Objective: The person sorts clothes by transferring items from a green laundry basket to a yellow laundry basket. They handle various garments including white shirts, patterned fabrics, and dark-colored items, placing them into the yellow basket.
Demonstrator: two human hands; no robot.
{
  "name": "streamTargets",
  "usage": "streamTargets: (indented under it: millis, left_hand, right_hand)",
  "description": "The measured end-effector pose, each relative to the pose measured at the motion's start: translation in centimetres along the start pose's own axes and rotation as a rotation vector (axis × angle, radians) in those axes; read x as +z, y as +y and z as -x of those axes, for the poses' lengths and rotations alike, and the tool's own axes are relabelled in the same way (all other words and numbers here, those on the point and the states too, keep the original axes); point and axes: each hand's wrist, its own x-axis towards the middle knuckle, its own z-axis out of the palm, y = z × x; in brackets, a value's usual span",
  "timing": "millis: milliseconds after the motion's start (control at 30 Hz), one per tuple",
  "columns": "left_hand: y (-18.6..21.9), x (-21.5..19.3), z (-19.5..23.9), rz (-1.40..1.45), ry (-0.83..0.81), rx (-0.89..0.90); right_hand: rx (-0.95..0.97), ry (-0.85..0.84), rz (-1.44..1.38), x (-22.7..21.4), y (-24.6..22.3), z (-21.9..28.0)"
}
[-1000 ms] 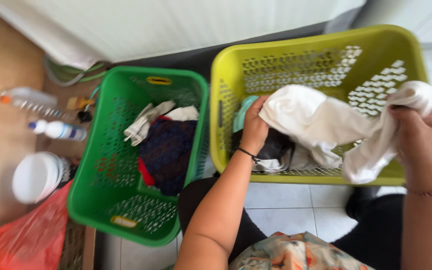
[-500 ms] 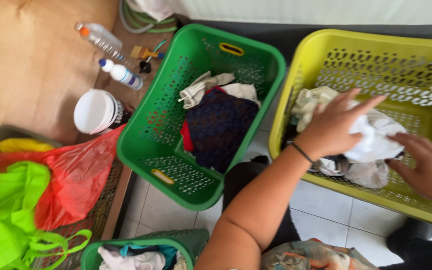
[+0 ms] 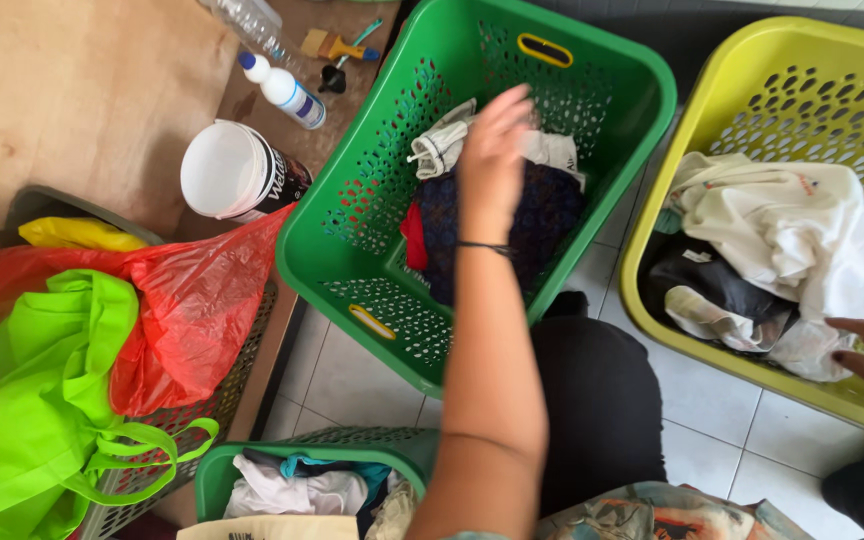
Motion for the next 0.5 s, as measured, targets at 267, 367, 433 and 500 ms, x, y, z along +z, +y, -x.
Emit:
streamTargets:
  millis: [267, 367, 433, 500]
  left_hand:
    - [-21.7, -10.7, 11.2, -1.166, -0.85, -0.434]
    - [-22.7, -11.1, 13.9, -1.17, -0.733, -0.941]
    - [-22.6, -10.9, 14.8, -1.241, -0.799, -0.995]
    - [-21.8, -9.9, 14.7, -1.269, -0.852, -1.021]
  right_hand:
    - [0.122, -0.022, 0.003, -1.0, -6.0, 0.9]
    - [0.178, -0.058, -0.058, -0.4, -6.4, 2.4]
    - [0.156, -0.102, 0.014, 0.0, -6.2, 3.4]
    - [0.143, -0.098, 0.015, 0.5, -6.2, 4.5]
